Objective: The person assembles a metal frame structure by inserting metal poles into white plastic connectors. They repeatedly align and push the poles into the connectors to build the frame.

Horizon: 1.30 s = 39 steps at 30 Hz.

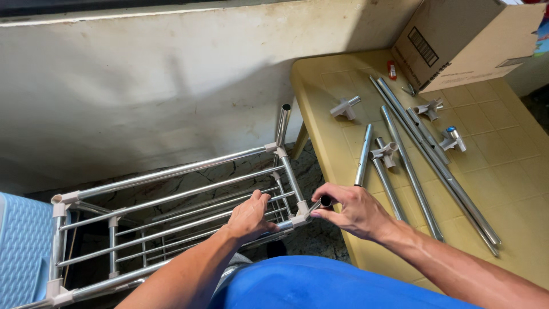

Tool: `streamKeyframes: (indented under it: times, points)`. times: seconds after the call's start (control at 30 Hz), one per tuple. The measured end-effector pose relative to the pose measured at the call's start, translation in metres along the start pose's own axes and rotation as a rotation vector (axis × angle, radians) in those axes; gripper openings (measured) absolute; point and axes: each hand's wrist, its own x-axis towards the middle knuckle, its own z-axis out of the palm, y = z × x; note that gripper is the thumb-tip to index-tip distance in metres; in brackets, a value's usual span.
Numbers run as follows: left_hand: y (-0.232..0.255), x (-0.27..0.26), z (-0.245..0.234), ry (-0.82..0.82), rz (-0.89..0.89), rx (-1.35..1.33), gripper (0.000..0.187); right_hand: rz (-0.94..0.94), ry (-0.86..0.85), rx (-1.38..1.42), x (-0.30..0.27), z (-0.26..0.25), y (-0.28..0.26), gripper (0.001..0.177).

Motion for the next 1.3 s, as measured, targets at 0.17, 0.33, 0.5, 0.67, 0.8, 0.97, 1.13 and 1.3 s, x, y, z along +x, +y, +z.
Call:
streamKeyframes:
  times: [0.17, 0.33, 0.5, 0.67, 0.8, 0.97, 1.13, 1.3]
  points:
    - [0.0, 0.004, 0.001, 0.008, 0.014, 0.019, 0.079, 0.035, -0.075, 0.087, -0.001, 0.0, 0.005, 0.027]
    - [-0.001, 0.002, 0.004, 0.024, 0.022, 0.015, 0.082, 0.174, -0.039, 0.026, -0.006, 0.009, 0.003, 0.028]
    - [0.0, 0.002, 0.004, -0.005, -0.005, 0.024, 0.082, -0.027, -0.001, 0.028, -0.006, 0.002, 0.005, 0.038]
    - [-0.001, 0.002, 0.005, 0.001, -0.007, 0.033, 0.083, 0.11, -0.048, 0.093, -0.008, 0.008, 0.007, 0.028]
    - [-0.002, 0.004, 0.007, 0.026, 0.023, 0.035, 0.089, 0.215, -0.017, 0.051, -0.011, 0.013, 0.006, 0.028]
    - [-0.005, 0.006, 0.007, -0.01, 0.008, 0.07, 0.093, 0.148, 0.047, 0.048, -0.013, 0.015, -0.002, 0.033]
    - [-0.007, 0.006, 0.009, -0.03, 0.014, 0.059, 0.098, 0.161, -0.005, 0.164, -0.018, 0.014, -0.003, 0.03]
    - [-0.008, 0.011, 0.009, -0.037, 0.027, 0.081, 0.096, 0.324, 0.046, 0.081, -0.016, 0.021, -0.009, 0.027]
